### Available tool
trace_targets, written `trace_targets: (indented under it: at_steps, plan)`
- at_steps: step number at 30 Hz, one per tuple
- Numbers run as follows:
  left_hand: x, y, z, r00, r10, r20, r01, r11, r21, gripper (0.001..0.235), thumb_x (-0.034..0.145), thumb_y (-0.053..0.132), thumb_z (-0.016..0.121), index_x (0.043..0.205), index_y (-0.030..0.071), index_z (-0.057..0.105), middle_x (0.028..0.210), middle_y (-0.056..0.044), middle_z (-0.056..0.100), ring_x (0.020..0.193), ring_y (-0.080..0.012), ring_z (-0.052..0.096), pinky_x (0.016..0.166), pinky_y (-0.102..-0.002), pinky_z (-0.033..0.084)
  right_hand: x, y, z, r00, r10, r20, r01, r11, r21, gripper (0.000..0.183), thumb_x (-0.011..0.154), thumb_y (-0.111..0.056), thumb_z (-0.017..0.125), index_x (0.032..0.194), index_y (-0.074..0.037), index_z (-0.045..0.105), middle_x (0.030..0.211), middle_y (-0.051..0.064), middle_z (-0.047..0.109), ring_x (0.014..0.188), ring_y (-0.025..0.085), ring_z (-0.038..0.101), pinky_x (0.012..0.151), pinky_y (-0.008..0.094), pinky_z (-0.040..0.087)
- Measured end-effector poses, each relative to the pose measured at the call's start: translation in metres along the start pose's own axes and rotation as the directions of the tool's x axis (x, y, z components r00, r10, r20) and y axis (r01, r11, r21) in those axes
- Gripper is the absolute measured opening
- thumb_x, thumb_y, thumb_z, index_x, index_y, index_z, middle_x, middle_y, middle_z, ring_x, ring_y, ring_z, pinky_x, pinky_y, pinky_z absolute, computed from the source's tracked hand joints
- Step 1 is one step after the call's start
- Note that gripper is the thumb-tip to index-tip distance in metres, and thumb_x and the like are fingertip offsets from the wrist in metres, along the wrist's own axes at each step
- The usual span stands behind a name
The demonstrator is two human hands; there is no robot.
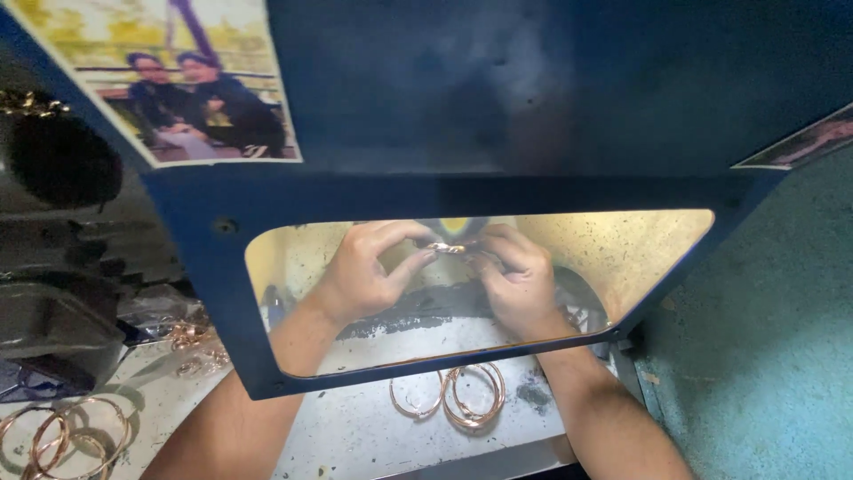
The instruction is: The person holds copper bangles and rubs them against a rotating polishing wheel inside a machine. They handle the bangles one at a time, rotating them to polish different surfaces, then place them on the workbench.
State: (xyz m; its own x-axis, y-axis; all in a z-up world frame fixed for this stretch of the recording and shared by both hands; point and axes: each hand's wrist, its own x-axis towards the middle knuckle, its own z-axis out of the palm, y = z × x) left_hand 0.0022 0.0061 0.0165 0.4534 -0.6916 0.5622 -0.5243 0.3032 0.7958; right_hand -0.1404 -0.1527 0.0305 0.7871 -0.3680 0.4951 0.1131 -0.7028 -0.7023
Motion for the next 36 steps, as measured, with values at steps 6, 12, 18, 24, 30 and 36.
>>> trace_targets:
  at_steps: [6,12,18,24,30,36]
  plan:
    - [-0.002,-0.010,0.009,0.997,-0.050,-0.057,0.051,0.998,0.030,0.009,0.089,0.009,0.076,0.098,0.006,0.077,0.071,-0.010,0.076,0.067,-0.0252,0.076,0.069,-0.034,0.061,0.012,-0.015,0.005,0.834,0.541,0.110,-0.547,0.837,0.034,0.017,0.094,-0.010,0.067,0.104,-0.001,0.076,0.095,0.019,0.077,0.097,0.030,0.075,0.085,0.048,0.058]
    - [0.006,0.008,0.015,0.982,-0.063,-0.178,0.072,0.996,0.045,0.006,0.089,0.008,0.077,0.095,0.006,0.078,0.064,-0.006,0.075,0.055,-0.0181,0.072,0.062,-0.028,0.058,0.025,-0.048,0.016,0.673,0.723,0.154,-0.738,0.646,0.192,0.029,0.097,-0.017,0.062,0.113,0.003,0.074,0.104,0.023,0.077,0.113,0.034,0.073,0.095,0.053,0.053]
    - [0.008,0.006,0.020,0.978,-0.073,-0.194,0.077,0.997,0.017,0.009,0.087,0.002,0.077,0.096,0.000,0.078,0.065,-0.012,0.074,0.054,-0.0218,0.073,0.057,-0.031,0.059,0.032,-0.056,0.015,0.662,0.729,0.176,-0.748,0.626,0.222,0.034,0.096,-0.017,0.062,0.116,0.009,0.071,0.107,0.029,0.075,0.116,0.038,0.071,0.097,0.056,0.052]
    - [0.010,0.006,0.022,0.974,-0.101,-0.202,0.105,0.994,0.009,0.009,0.087,0.003,0.077,0.095,-0.001,0.079,0.066,-0.012,0.075,0.055,-0.0234,0.073,0.058,-0.032,0.060,0.024,-0.034,0.017,0.703,0.693,0.161,-0.705,0.650,0.285,0.028,0.096,-0.014,0.062,0.106,0.010,0.072,0.094,0.027,0.074,0.103,0.033,0.074,0.092,0.053,0.055]
    - [0.004,-0.002,0.018,0.978,-0.093,-0.185,0.092,0.996,-0.014,0.010,0.089,0.004,0.075,0.097,0.001,0.079,0.072,-0.013,0.077,0.061,-0.0230,0.075,0.063,-0.033,0.061,0.024,-0.041,0.020,0.693,0.701,0.168,-0.714,0.636,0.295,0.031,0.098,-0.017,0.060,0.110,0.010,0.071,0.097,0.027,0.074,0.107,0.036,0.074,0.094,0.055,0.055]
    - [0.004,0.009,0.002,0.996,-0.026,-0.087,0.021,0.998,-0.058,0.013,0.088,0.007,0.074,0.099,0.001,0.077,0.082,-0.017,0.078,0.077,-0.0293,0.078,0.072,-0.040,0.062,-0.009,0.016,0.006,0.997,0.054,-0.059,-0.044,0.985,0.165,0.008,0.088,-0.007,0.075,0.093,-0.002,0.078,0.085,0.018,0.075,0.079,0.028,0.074,0.070,0.039,0.057]
